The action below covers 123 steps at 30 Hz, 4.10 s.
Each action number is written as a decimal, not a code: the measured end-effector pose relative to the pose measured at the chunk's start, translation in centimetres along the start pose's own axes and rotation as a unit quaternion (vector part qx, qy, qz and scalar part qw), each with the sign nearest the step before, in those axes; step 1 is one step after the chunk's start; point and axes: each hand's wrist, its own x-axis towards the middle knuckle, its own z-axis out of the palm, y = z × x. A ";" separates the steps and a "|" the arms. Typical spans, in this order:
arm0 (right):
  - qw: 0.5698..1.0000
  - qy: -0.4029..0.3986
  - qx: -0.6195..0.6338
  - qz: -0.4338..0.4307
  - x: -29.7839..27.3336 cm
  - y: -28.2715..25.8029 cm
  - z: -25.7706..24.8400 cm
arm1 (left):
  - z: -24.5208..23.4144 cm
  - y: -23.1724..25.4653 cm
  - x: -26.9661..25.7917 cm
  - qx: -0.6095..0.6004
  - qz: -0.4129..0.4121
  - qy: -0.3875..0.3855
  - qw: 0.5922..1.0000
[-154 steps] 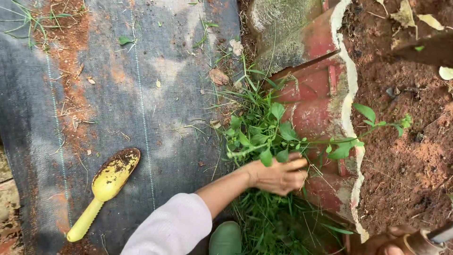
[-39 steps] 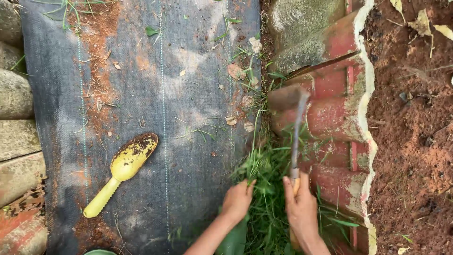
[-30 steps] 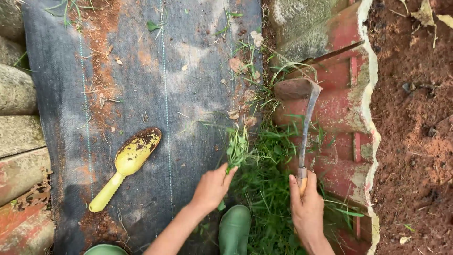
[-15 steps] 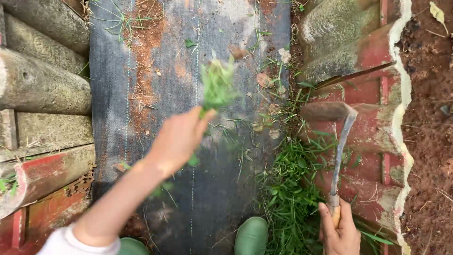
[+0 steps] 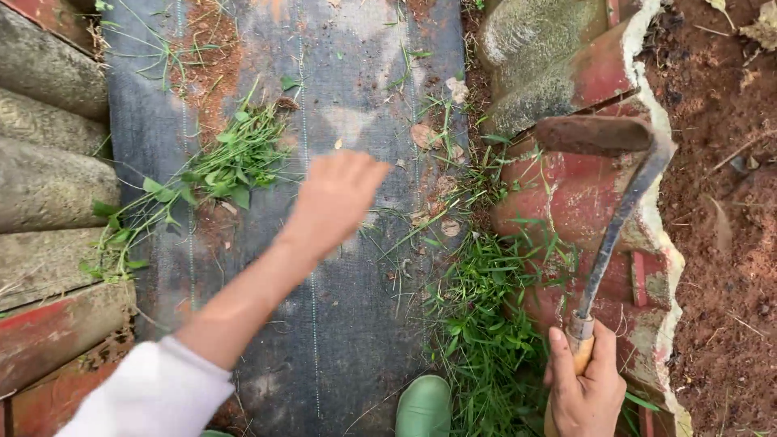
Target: Weeding a garden bed and digging with a small trowel and hoe.
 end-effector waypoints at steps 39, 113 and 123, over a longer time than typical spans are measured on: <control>0.984 -0.134 -0.037 0.113 4.7 -0.5 6.0 | 16.0 9.9 2.2 -0.170 -0.174 -0.219 0.945; 0.870 -0.320 0.335 -0.172 4.1 -7.3 24.0 | -21.6 -5.4 -31.1 0.017 -0.573 0.032 0.818; 0.893 -0.337 0.275 -0.117 -3.3 -7.9 21.1 | -21.1 -4.8 -32.4 -0.037 -0.555 0.147 0.818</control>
